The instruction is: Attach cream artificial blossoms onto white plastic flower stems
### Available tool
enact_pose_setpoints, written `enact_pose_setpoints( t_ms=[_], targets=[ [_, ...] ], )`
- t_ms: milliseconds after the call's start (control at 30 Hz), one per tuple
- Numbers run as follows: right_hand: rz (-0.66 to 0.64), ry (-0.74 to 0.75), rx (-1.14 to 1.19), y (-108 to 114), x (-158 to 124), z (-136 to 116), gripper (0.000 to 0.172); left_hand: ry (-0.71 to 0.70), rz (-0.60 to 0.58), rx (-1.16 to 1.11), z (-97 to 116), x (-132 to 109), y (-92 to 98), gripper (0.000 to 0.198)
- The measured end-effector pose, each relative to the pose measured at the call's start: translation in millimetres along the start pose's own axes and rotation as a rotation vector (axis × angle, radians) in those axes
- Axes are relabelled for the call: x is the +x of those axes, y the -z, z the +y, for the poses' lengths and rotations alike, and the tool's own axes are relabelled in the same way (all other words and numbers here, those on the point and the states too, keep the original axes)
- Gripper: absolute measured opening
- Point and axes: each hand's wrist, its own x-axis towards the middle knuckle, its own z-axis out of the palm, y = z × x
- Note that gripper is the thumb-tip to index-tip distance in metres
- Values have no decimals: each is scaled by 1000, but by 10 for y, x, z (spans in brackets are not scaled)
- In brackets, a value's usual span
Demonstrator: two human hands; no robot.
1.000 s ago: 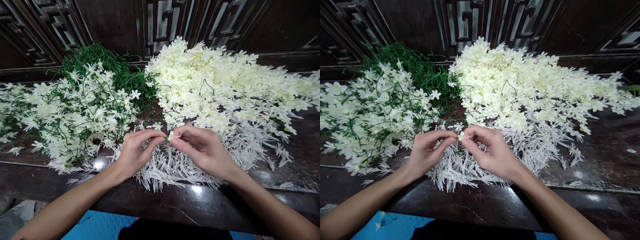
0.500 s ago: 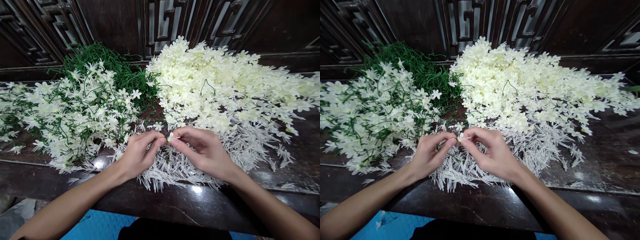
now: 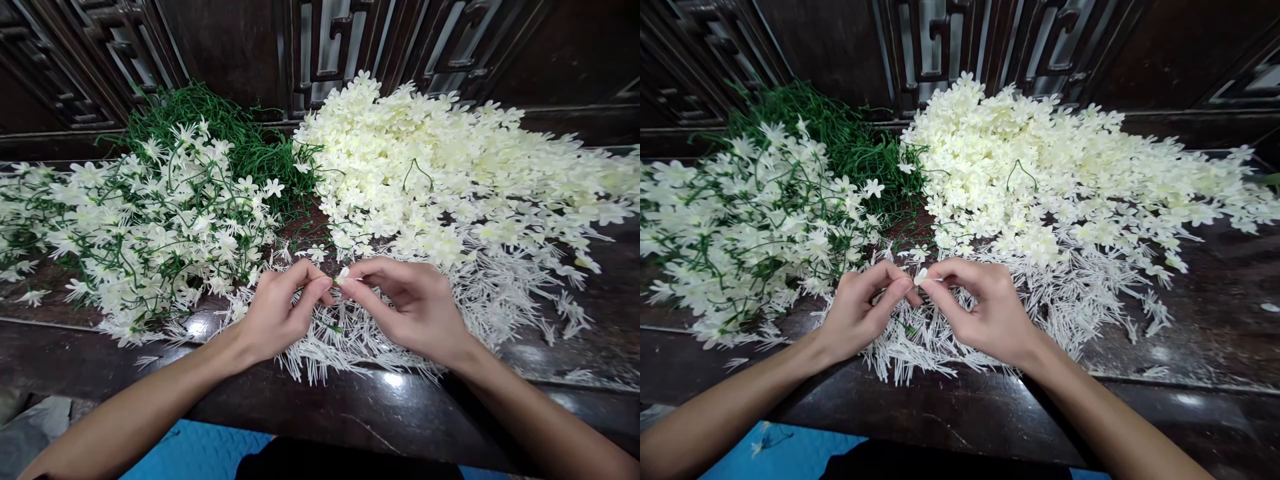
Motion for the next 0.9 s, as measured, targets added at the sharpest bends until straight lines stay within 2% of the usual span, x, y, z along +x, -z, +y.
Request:
enact_pose_setpoints(
  t_ms=[200, 533, 900],
  targets=[
    [66, -8, -23, -26, -26, 4, 8, 40, 0, -56, 19, 6, -2, 17],
    [-1, 70, -61, 1, -10, 3, 16, -66, -43, -53, -43, 14, 18, 14],
    [-61, 109, -31, -2, 21, -38, 26, -102, -74, 36, -60, 5, 17, 16]
  ],
)
